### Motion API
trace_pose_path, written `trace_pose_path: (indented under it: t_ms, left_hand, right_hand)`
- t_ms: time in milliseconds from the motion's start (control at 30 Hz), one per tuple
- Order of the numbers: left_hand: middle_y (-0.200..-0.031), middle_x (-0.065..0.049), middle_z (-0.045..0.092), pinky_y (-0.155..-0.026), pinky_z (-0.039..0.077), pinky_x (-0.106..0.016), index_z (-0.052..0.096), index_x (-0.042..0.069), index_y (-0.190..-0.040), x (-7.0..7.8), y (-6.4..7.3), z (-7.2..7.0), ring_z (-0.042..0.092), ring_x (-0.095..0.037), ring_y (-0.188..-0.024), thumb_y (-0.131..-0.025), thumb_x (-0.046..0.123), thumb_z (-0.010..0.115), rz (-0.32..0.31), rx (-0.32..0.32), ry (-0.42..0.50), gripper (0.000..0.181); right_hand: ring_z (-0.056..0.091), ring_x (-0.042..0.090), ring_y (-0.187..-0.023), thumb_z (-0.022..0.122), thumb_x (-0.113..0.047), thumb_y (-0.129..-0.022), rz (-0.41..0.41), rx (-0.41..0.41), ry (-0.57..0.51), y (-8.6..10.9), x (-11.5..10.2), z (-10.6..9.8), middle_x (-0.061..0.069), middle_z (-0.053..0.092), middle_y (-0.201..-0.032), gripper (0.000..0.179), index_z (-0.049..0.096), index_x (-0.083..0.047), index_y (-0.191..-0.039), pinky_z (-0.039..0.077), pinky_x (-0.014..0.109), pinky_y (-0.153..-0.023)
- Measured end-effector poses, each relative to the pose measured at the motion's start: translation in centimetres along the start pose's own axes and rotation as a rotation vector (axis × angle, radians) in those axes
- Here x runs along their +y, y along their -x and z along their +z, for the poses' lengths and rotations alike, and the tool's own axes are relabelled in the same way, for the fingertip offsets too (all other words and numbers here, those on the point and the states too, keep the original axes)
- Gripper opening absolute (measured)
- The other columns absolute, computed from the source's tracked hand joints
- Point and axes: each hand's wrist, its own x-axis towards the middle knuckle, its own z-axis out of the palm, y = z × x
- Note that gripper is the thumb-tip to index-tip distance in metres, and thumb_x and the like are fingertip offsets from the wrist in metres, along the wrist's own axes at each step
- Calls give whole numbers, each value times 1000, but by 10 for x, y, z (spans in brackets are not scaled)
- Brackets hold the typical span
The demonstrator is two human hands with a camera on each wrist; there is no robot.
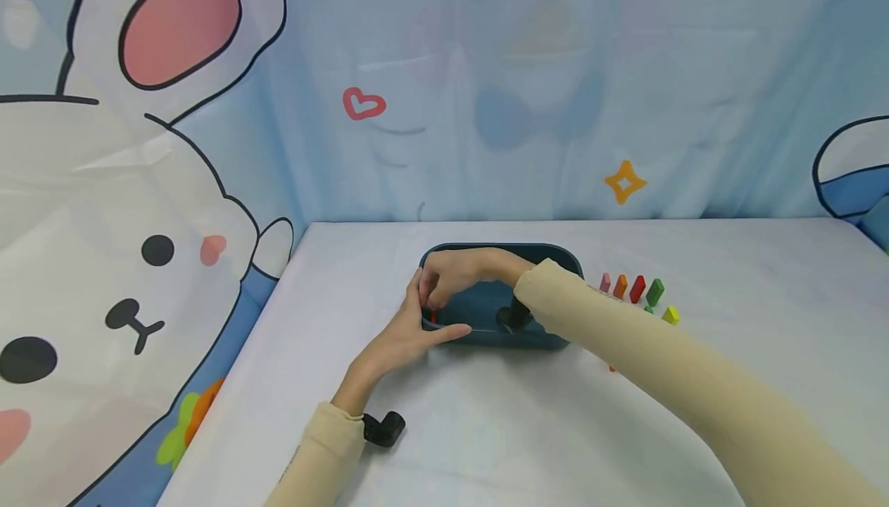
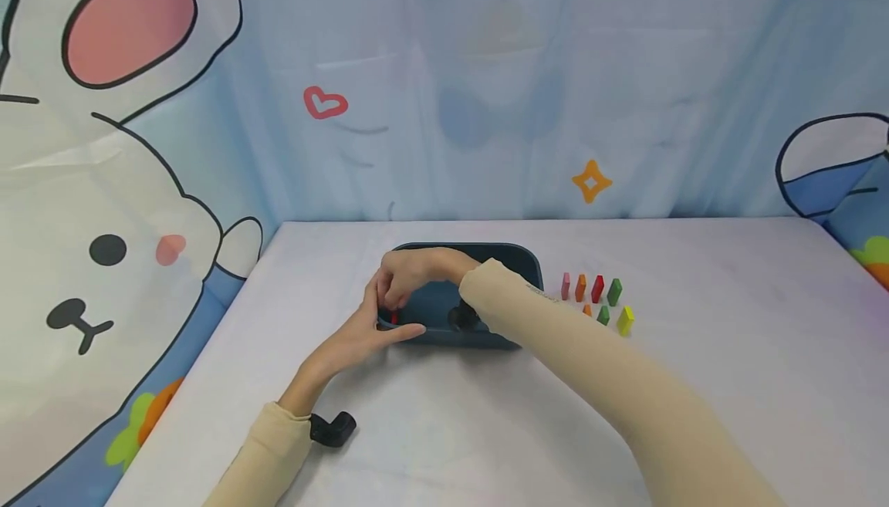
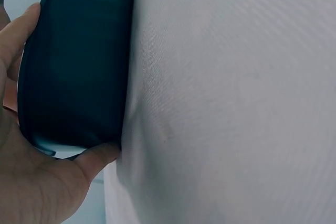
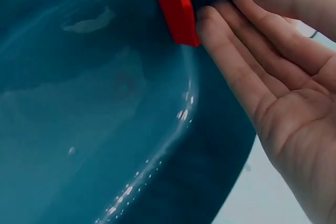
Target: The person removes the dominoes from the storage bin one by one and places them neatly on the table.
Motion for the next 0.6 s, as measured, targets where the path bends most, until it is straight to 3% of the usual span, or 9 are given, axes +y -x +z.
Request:
trace_pose_path:
  t_ms: [233, 400, 600]
  left_hand:
    - [-175, -7, 0, -125, 25, -54, -17, 21, -167, 1, 0, 1, 13, -25, -160, -91, 54, 78, -51, 19, -22, 126]
    - [-175, -10, 0, -126, 23, -54, -15, 18, -167, 1, 0, 0, 11, -27, -160, -91, 52, 79, -40, 37, -19, 126]
    - [-175, -10, 2, -126, 21, -53, -14, 18, -167, -1, -1, 1, 12, -27, -160, -91, 51, 79, -44, 37, -24, 125]
  right_hand:
    - [70, 16, -97, 58, -1, -97, 73, -14, 55, -3, 5, -1, 8, 75, -108, 23, 77, 2, -111, 59, 32, -91]
    - [74, 23, -98, 59, -3, -101, 149, -6, 48, -3, 10, 0, 11, 74, -109, 20, 75, 2, -113, 61, 33, -89]
    - [77, 27, -93, 60, -5, -102, 270, 91, -33, -5, 16, 2, 16, 76, -106, 19, 73, 6, -111, 63, 33, -81]
